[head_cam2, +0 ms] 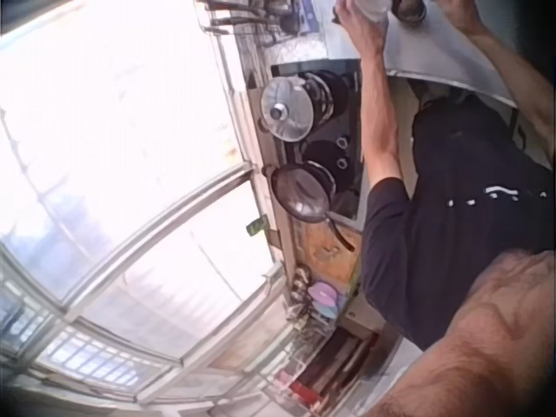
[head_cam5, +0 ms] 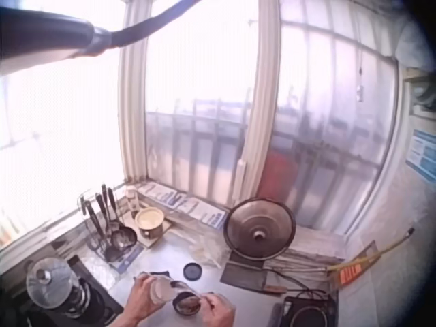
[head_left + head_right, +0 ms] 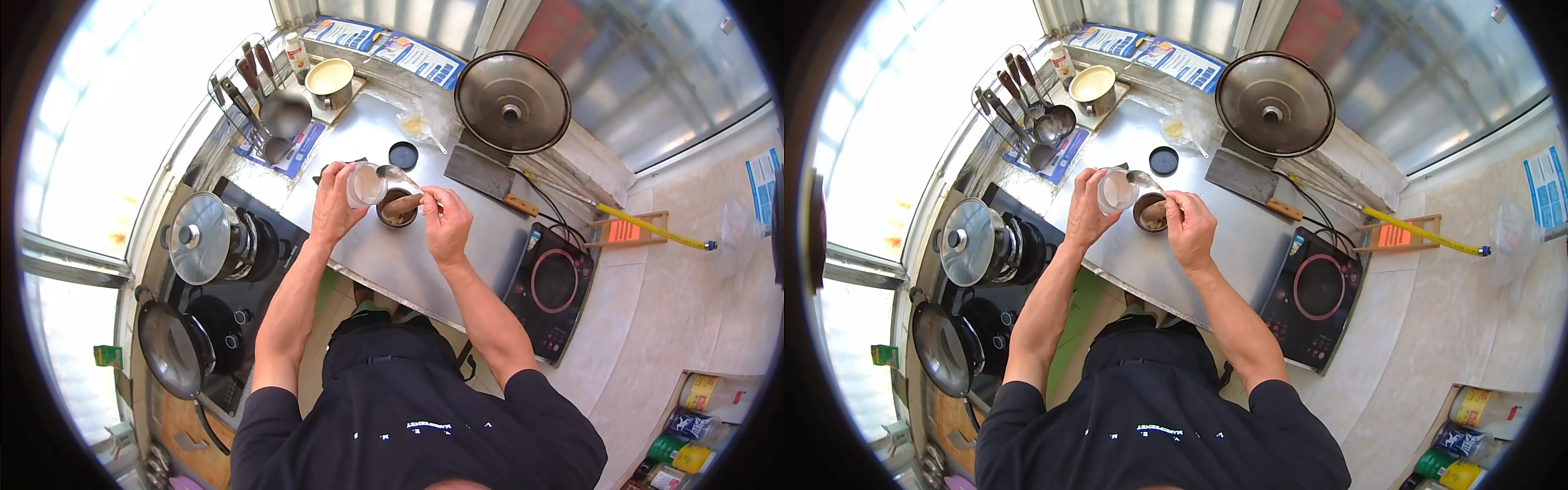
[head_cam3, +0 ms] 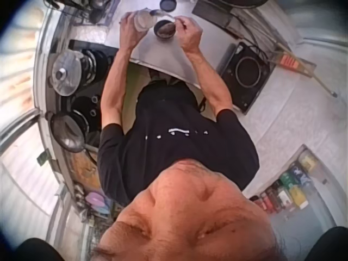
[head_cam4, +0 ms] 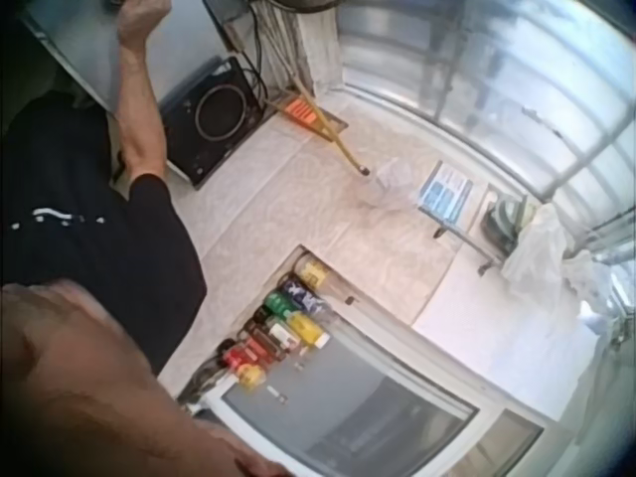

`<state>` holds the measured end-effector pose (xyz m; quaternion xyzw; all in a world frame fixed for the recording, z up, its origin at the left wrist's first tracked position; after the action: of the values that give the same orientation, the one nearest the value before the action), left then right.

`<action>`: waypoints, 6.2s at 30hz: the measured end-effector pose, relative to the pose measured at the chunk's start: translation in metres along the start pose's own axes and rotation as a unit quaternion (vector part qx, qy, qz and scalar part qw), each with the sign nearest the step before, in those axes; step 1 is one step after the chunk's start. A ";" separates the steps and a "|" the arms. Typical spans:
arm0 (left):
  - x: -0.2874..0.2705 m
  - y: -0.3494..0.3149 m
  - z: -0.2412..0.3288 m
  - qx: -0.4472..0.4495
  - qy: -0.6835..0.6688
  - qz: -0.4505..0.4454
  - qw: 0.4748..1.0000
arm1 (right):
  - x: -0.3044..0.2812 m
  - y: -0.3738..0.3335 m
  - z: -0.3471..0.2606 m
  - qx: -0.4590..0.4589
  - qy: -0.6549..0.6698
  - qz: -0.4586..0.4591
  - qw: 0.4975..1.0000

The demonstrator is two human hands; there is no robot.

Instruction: The person places garlic cloves into a mortar and adds salt from a container. They then use a pestle to grind the garlic and salt mixture into a paste. The person continues to grind the mixture for an extended period, occasionally pausing to add more salt.

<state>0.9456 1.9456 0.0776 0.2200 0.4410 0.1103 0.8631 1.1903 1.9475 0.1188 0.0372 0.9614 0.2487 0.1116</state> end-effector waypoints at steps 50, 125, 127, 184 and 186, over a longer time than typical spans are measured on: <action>0.004 0.000 -0.036 -0.067 0.022 -0.008 0.997 | 0.016 -0.005 -0.005 -0.082 -0.166 -0.117 0.976; 0.102 -0.072 0.011 -0.031 -0.145 -0.087 0.985 | 0.050 -0.022 0.066 0.102 -0.036 -0.281 0.953; 0.067 -0.083 0.017 -0.048 -0.139 -0.071 0.987 | 0.056 -0.023 0.044 0.074 0.016 -0.284 0.956; -0.817 -1.319 0.239 -0.622 0.287 0.442 0.580 | 0.455 -1.225 -0.838 -0.030 0.378 -0.878 0.293; -0.840 -1.347 0.240 -0.619 0.298 0.435 0.582 | 0.464 -1.255 -0.856 -0.025 0.379 -0.880 0.285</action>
<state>0.6420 0.3711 0.1565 -0.2474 0.3499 0.7778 0.4598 0.5200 0.5076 0.1461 -0.9324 0.3429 0.0111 -0.1133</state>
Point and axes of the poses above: each hand's wrist, its own y-axis towards the middle knuckle, its own x-axis out of the palm, z = x × y, the point moved 10 cm from there along y, towards the middle knuckle, and after that the axes turned 3 degrees about y, right-handed, at the moved point
